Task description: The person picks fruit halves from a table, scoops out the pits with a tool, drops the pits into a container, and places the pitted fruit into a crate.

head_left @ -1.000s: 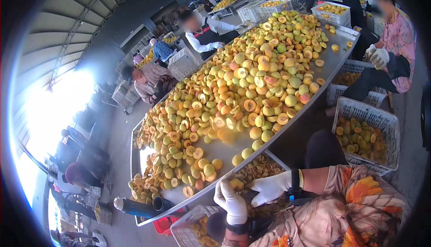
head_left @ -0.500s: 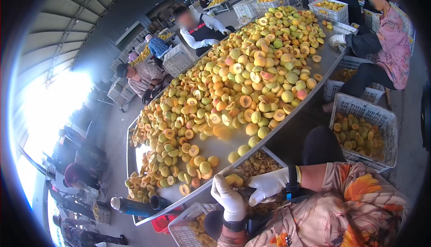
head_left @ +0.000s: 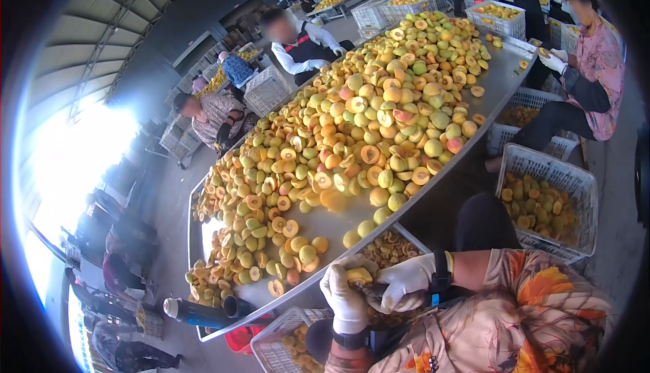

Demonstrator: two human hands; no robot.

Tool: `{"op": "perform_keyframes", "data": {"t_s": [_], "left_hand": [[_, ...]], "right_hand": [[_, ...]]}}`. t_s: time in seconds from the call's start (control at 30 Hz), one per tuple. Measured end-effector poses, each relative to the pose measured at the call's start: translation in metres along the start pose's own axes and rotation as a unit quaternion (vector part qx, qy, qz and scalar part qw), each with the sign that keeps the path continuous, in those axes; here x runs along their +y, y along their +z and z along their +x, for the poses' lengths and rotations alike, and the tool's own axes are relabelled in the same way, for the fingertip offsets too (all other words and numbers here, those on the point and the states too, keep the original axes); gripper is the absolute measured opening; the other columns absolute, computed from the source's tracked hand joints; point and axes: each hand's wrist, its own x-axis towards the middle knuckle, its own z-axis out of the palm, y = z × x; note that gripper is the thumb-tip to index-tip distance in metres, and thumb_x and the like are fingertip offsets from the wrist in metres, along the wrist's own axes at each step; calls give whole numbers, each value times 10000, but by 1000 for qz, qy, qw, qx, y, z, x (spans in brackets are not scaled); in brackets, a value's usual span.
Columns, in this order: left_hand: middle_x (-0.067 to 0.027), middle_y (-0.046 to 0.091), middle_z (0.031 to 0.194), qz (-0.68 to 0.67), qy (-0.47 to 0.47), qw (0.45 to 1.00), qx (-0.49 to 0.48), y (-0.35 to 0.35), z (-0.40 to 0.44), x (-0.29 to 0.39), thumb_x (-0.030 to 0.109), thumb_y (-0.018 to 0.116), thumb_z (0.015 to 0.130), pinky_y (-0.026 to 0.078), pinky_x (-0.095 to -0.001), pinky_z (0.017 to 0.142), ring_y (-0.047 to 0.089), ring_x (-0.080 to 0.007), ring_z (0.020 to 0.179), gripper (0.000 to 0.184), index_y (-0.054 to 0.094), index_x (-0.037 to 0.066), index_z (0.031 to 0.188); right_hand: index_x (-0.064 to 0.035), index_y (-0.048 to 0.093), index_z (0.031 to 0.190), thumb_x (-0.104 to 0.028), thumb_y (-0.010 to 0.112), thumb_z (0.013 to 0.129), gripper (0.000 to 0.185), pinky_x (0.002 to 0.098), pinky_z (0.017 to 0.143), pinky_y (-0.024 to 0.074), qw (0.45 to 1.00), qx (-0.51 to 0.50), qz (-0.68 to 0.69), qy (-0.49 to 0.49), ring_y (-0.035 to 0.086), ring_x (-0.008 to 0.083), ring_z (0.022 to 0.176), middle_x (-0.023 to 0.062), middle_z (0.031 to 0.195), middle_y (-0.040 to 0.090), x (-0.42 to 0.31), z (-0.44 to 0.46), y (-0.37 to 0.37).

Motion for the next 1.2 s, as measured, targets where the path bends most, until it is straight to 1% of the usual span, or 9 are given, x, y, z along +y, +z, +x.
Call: {"op": "perform_keyframes", "data": {"t_s": [0.33, 0.47, 0.57, 0.63, 0.67, 0.77, 0.9, 1.0, 1.2], "left_hand": [[-161, 690, 849, -178, -169, 965, 92, -4, -5, -4, 591, 486, 1030, 533, -364, 674, 641, -235, 689, 625, 642, -14, 1048], [-142, 700, 892, -110, -73, 981, 141, -34, 2, -20, 376, 629, 1020, 558, -313, 699, 673, -199, 762, 421, 657, -40, 1076], [-121, 701, 901, -76, -41, 982, 168, -67, 7, -50, 279, 717, 971, 558, -308, 715, 678, -190, 783, 342, 674, -48, 1060], [-87, 683, 881, -65, -57, 972, 218, -93, 7, -84, 233, 712, 970, 540, -304, 675, 651, -170, 747, 284, 681, -44, 1027], [-76, 666, 857, -50, -62, 970, 229, -101, 4, -99, 237, 691, 982, 534, -310, 636, 636, -171, 713, 275, 674, -34, 1024], [-44, 642, 825, -35, -95, 961, 256, -114, -4, -124, 239, 660, 999, 519, -297, 614, 606, -150, 679, 240, 665, 1, 965], [-29, 635, 801, -7, -93, 961, 262, -97, 0, -116, 221, 647, 1003, 480, -282, 624, 592, -136, 689, 236, 666, 11, 897], [-30, 625, 788, 8, -101, 960, 260, -104, 1, -129, 211, 638, 1003, 457, -286, 600, 566, -136, 656, 243, 661, 7, 872], [-66, 681, 909, -54, -101, 967, 227, -117, -4, -113, 251, 722, 966, 529, -292, 701, 637, -150, 758, 306, 682, -44, 1038]], "right_hand": [[-44, 547, 922, -164, 684, 882, 186, 255, 358, 257, 988, -137, 66, -24, 344, 82, 384, -24, 532, 398, 7, 6, -12], [-52, 619, 981, -138, 682, 853, 167, 245, 355, 244, 998, -16, -63, 20, 342, 64, 380, -33, 537, 400, 28, 11, -32], [6, 679, 1137, -224, 684, 838, 377, 401, 641, 522, 861, 180, -472, 59, 670, 250, 697, 130, 758, 694, 72, 24, -75], [13, 695, 1109, -231, 659, 829, 374, 437, 815, 530, 780, 214, -545, 218, 705, 315, 899, 186, 901, 742, 89, 18, -87], [7, 716, 1039, -208, 631, 827, 314, 444, 757, 540, 752, 222, -581, 218, 710, 322, 838, 190, 875, 733, 111, 24, -101], [12, 713, 1009, -208, 620, 836, 294, 436, 712, 545, 808, 199, -525, 178, 714, 312, 799, 178, 869, 736, 102, 34, -92], [8, 705, 992, -211, 616, 847, 277, 424, 668, 535, 788, 243, -539, 169, 710, 291, 764, 158, 849, 741, 112, 35, -99], [19, 704, 1069, -237, 612, 848, 350, 461, 786, 529, 788, 212, -537, 213, 700, 365, 888, 215, 951, 730, 98, 34, -90], [12, 701, 1036, -205, 618, 835, 307, 447, 744, 534, 782, 226, -555, 173, 710, 334, 852, 189, 896, 735, 116, 36, -102]]}}
